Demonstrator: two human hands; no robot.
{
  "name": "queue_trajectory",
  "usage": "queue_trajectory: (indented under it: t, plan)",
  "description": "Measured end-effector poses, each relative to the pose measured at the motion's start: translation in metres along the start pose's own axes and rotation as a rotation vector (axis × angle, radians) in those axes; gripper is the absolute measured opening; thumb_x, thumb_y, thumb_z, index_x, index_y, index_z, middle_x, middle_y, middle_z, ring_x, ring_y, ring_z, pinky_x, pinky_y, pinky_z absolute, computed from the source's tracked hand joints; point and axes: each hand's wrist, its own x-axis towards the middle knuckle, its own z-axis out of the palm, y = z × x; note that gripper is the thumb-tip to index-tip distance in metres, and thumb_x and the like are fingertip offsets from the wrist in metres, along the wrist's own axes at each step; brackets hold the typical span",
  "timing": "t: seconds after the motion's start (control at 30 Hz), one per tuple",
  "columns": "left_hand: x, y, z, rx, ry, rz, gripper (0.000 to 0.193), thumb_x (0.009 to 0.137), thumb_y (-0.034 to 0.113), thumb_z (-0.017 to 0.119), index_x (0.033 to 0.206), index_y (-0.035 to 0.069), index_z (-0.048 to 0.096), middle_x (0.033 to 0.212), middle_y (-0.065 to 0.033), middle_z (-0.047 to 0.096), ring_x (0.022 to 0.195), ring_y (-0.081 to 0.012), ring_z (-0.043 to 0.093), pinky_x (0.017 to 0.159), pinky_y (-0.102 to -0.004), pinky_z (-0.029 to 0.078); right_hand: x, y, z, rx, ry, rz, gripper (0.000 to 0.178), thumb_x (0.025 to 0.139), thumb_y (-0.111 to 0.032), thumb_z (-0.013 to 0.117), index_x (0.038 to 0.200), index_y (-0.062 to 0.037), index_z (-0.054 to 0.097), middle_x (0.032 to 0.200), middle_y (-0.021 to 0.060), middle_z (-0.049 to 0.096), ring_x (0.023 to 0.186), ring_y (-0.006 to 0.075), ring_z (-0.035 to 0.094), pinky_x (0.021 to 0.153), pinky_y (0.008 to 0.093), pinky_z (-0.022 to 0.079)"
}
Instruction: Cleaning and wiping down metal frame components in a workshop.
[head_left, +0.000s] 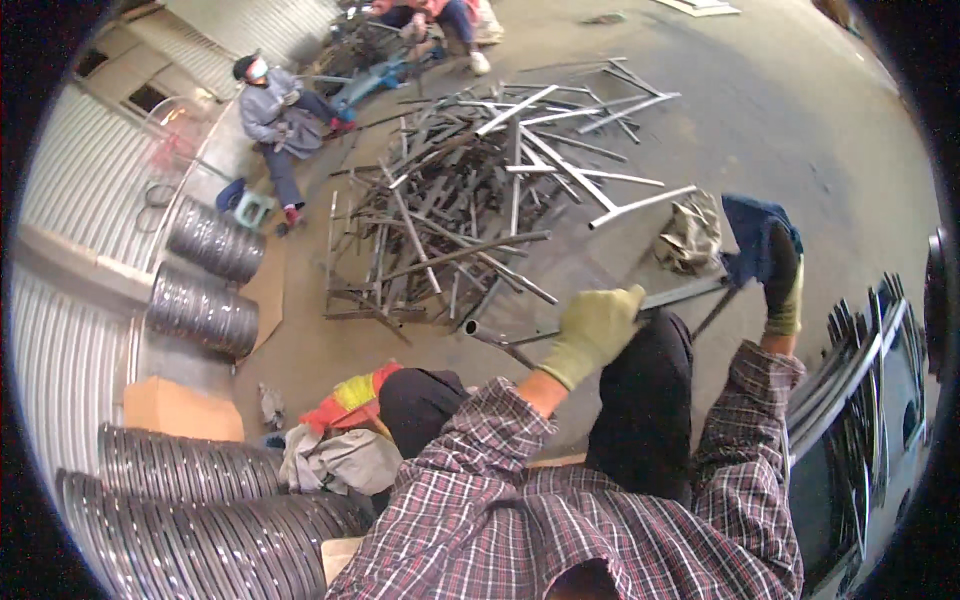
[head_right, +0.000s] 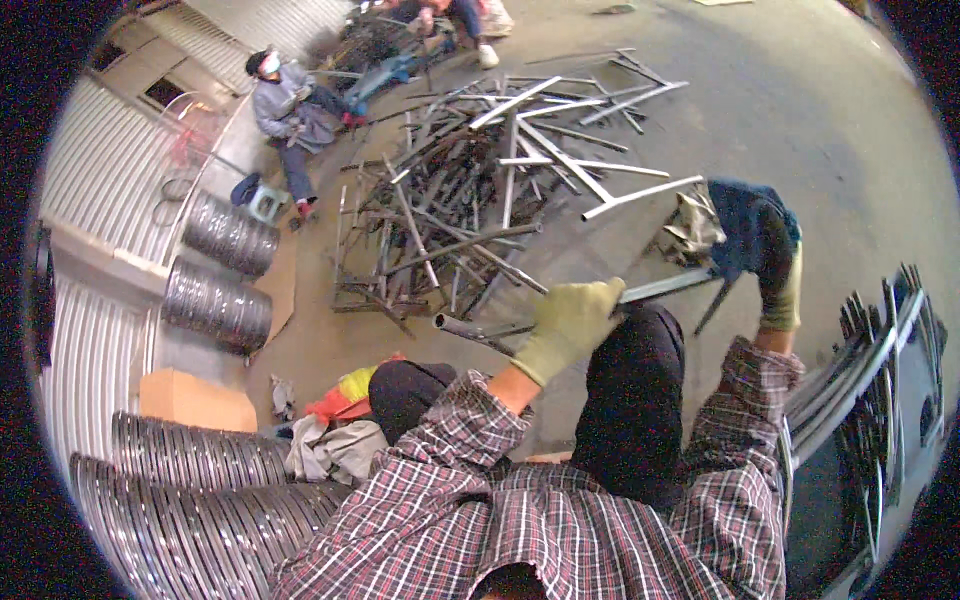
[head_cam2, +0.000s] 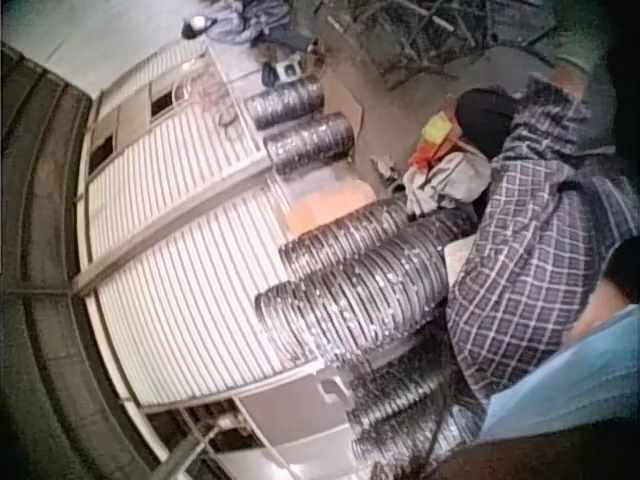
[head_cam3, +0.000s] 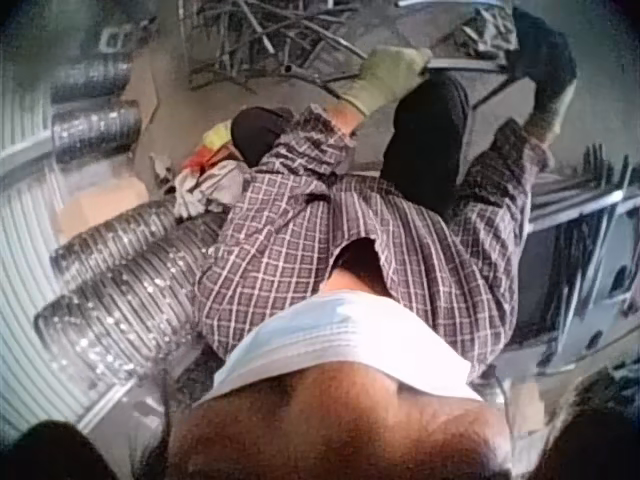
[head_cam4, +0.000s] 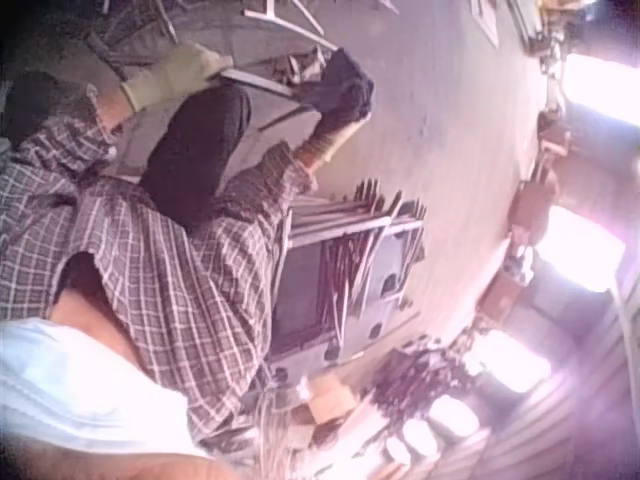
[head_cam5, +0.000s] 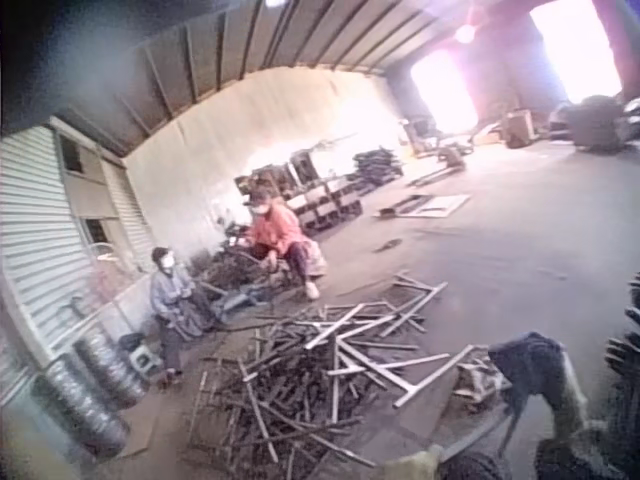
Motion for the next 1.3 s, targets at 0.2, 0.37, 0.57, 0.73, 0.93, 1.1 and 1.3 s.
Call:
queue_trajectory:
  t: [0.2, 0.37, 0.57, 0.73, 0.93, 1.1, 1.3]
  plan:
    - [-0.004, -0.004, -0.018, 0.004, 0.04, -0.035, 0.016, 0.079, 0.022, 0.066, 0.085, 0.009, 0.059, 0.071, -0.0119, 0.067, 0.069, -0.0306, 0.068, 0.06, -0.0425, 0.053, -0.006, -0.009, 0.038, -0.297, 0.053, -0.157, 0.028, 0.095, -0.022, 0.054, 0.11, -0.0004, 0.065, 0.107, 0.0079, 0.065, 0.097, 0.0181, 0.06, 0.086, 0.0332, 0.047]
    - [-0.006, -0.005, -0.017, 0.04, 0.047, -0.039, 0.02, 0.078, 0.026, 0.069, 0.084, 0.01, 0.059, 0.07, -0.0111, 0.066, 0.067, -0.0299, 0.068, 0.059, -0.0414, 0.053, -0.044, 0.012, 0.067, -0.394, 0.211, -0.367, 0.017, 0.092, -0.014, 0.056, 0.099, -0.0027, 0.067, 0.096, 0.0013, 0.065, 0.087, 0.0123, 0.058, 0.075, 0.0282, 0.049]
    - [0.009, 0.011, 0.0, -0.028, 0.077, 0.064, 0.023, 0.076, 0.028, 0.071, 0.083, 0.01, 0.059, 0.07, -0.0112, 0.066, 0.067, -0.0304, 0.068, 0.058, -0.0411, 0.053, -0.118, 0.147, -0.014, 0.355, 0.28, 0.477, 0.044, 0.093, -0.025, 0.061, 0.13, -0.0038, 0.053, 0.107, 0.0019, 0.06, 0.088, 0.014, 0.057, 0.074, 0.0307, 0.05]
    - [-0.003, -0.004, -0.015, 0.031, -0.038, -0.03, 0.025, 0.078, 0.027, 0.071, 0.093, 0.01, 0.059, 0.079, -0.0132, 0.065, 0.075, -0.0336, 0.066, 0.065, -0.0446, 0.052, -0.059, 0.009, 0.048, -0.129, -0.083, 0.312, 0.037, 0.085, -0.02, 0.067, 0.118, -0.0035, 0.061, 0.107, 0.0063, 0.068, 0.093, 0.014, 0.062, 0.083, 0.0299, 0.049]
    - [0.008, 0.007, -0.015, 0.133, -0.053, -0.025, 0.028, 0.078, 0.029, 0.071, 0.089, 0.009, 0.055, 0.078, -0.0105, 0.066, 0.073, -0.032, 0.066, 0.06, -0.0427, 0.051, -0.042, -0.004, 0.024, 0.008, -0.038, 0.343, 0.018, 0.086, -0.016, 0.066, 0.096, -0.0017, 0.06, 0.073, 0.0002, 0.06, 0.059, 0.0085, 0.052, 0.049, 0.0242, 0.041]
    - [0.004, -0.004, -0.011, 0.153, -0.014, -0.005, 0.025, 0.079, 0.026, 0.07, 0.088, 0.008, 0.054, 0.077, -0.0107, 0.066, 0.074, -0.0323, 0.066, 0.06, -0.0426, 0.051, -0.054, 0.029, 0.027, 0.077, -0.214, 0.472, 0.024, 0.09, -0.02, 0.063, 0.107, -0.0026, 0.06, 0.086, 0.0038, 0.064, 0.07, 0.0119, 0.06, 0.062, 0.0262, 0.051]
    - [0.002, 0.007, -0.006, 0.151, -0.015, 0.005, 0.024, 0.079, 0.025, 0.069, 0.088, 0.009, 0.054, 0.076, -0.011, 0.065, 0.073, -0.0327, 0.066, 0.059, -0.0432, 0.051, -0.093, 0.088, 0.001, -0.138, -0.346, 0.639, 0.025, 0.077, -0.006, 0.072, 0.101, -0.0011, 0.064, 0.091, 0.0036, 0.068, 0.079, 0.0113, 0.06, 0.072, 0.0274, 0.051]
